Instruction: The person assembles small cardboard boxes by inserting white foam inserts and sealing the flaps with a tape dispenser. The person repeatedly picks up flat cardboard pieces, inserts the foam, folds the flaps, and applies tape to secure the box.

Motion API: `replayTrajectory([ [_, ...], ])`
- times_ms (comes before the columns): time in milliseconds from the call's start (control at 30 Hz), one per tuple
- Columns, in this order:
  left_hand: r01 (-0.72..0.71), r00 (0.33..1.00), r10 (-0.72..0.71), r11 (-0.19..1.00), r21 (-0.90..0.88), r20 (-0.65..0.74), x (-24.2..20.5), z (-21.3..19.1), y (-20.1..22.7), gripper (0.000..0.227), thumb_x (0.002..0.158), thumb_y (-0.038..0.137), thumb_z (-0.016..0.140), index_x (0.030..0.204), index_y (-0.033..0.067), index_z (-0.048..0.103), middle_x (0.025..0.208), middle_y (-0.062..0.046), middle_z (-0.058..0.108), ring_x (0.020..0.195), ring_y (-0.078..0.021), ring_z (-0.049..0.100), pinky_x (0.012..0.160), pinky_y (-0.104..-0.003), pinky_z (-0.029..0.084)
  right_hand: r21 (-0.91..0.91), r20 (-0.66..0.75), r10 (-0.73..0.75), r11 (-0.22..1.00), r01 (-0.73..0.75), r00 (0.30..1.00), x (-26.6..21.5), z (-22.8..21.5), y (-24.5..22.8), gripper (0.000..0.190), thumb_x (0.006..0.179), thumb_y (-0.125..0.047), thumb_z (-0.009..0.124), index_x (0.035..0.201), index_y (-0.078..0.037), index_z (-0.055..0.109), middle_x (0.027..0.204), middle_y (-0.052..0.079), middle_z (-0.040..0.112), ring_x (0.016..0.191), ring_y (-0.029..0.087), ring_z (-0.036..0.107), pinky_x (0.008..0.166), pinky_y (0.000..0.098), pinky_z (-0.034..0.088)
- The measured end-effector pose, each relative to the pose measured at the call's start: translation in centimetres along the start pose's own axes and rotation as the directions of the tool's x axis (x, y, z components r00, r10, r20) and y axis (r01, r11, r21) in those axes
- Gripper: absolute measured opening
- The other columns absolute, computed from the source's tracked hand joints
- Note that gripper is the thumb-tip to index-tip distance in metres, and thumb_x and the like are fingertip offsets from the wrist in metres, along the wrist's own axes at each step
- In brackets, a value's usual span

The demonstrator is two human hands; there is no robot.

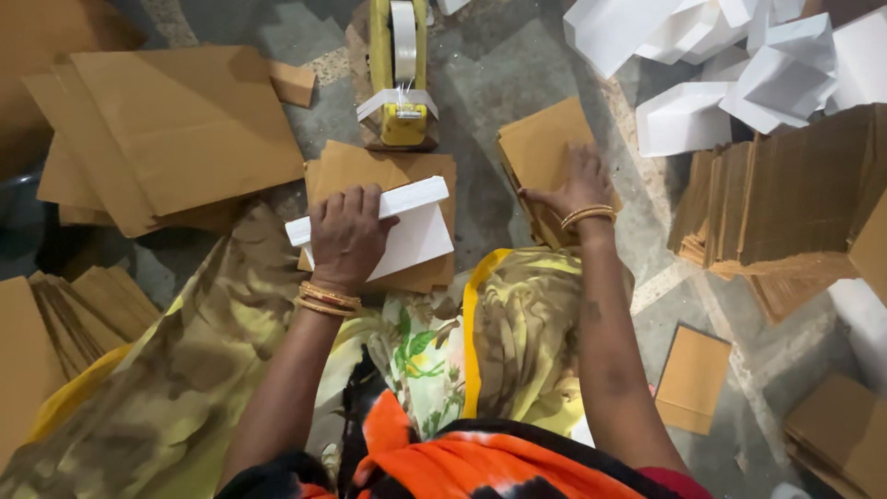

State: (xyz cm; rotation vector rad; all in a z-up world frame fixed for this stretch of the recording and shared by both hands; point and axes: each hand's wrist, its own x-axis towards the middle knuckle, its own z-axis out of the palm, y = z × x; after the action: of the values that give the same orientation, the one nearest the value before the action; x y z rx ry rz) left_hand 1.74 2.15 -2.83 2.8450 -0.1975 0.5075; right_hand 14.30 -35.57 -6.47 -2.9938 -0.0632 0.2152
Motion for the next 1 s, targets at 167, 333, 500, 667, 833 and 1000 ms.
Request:
replayTrajectory([
  [167,0.018,1.000,-0.018,1.000,-0.001,0.007,0.2,0.0,0.1,0.051,0.081,0.046,0.078,0.115,0.0125,0.062,0.097,-0.004,0.060,0.092,-0.0252,0.059,0.084,-0.041,0.042,-0.012,0.078,0.131,0.991,-0.131,0.988,-2.8,-1.6,-3.2,0.102,0.063,-0.051,0.089,0.146,-0.013,0.042,0.155,0.015,0.038,0.137,0.042,0.039,0.105,0.0540,0.042],
  [333,0.000,1.000,0.000,1.000,-0.005,0.001,0.0,0.1,0.1,0.051,0.081,0.045,0.079,0.116,0.0132,0.061,0.098,-0.004,0.060,0.092,-0.0253,0.058,0.085,-0.041,0.042,0.077,-0.021,0.005,0.997,-0.003,1.000,-3.5,-2.9,-3.4,0.077,0.070,-0.044,0.089,0.132,-0.008,0.061,0.135,0.015,0.055,0.124,0.036,0.054,0.100,0.0476,0.049],
  [500,0.023,0.999,-0.023,1.000,-0.016,0.025,0.0,0.1,0.2,0.049,0.081,0.044,0.080,0.113,0.0134,0.060,0.097,-0.005,0.060,0.093,-0.0263,0.058,0.085,-0.042,0.042,0.357,0.048,-0.070,0.933,0.049,0.996,-1.6,-3.7,0.2,0.050,0.080,-0.033,0.077,0.122,-0.007,0.071,0.111,0.014,0.069,0.101,0.033,0.069,0.093,0.0415,0.055],
  [667,0.035,0.999,-0.032,0.996,-0.082,0.041,0.2,-0.9,0.2,0.046,0.082,0.040,0.079,0.113,0.0126,0.060,0.099,-0.005,0.062,0.095,-0.0274,0.059,0.087,-0.043,0.041,0.424,-0.076,-0.053,0.902,0.080,0.996,-2.0,-2.2,1.7,0.044,0.091,-0.018,0.062,0.134,-0.008,0.066,0.117,0.019,0.068,0.105,0.037,0.068,0.094,0.0419,0.055],
  [833,-0.015,1.000,0.020,0.976,-0.216,0.019,-0.2,-2.6,-0.3,0.050,0.090,0.037,0.073,0.127,0.0064,0.061,0.102,-0.009,0.064,0.097,-0.0294,0.060,0.086,-0.045,0.041,0.110,-0.254,-0.090,0.987,0.121,0.963,-4.6,-2.0,-3.0,0.045,0.095,-0.004,0.057,0.140,-0.006,0.060,0.132,0.021,0.062,0.123,0.041,0.057,0.102,0.0481,0.048],
  [1000,0.063,0.973,0.033,0.915,-0.398,0.229,0.3,-1.5,-1.9,0.043,0.091,0.040,0.070,0.122,0.0095,0.066,0.105,-0.013,0.071,0.097,-0.0359,0.066,0.082,-0.049,0.048,0.179,-0.633,-0.323,0.823,0.539,0.704,-11.0,-4.8,-8.9,0.045,0.099,0.003,0.052,0.144,-0.003,0.056,0.140,0.020,0.060,0.131,0.040,0.057,0.109,0.0487,0.048],
])
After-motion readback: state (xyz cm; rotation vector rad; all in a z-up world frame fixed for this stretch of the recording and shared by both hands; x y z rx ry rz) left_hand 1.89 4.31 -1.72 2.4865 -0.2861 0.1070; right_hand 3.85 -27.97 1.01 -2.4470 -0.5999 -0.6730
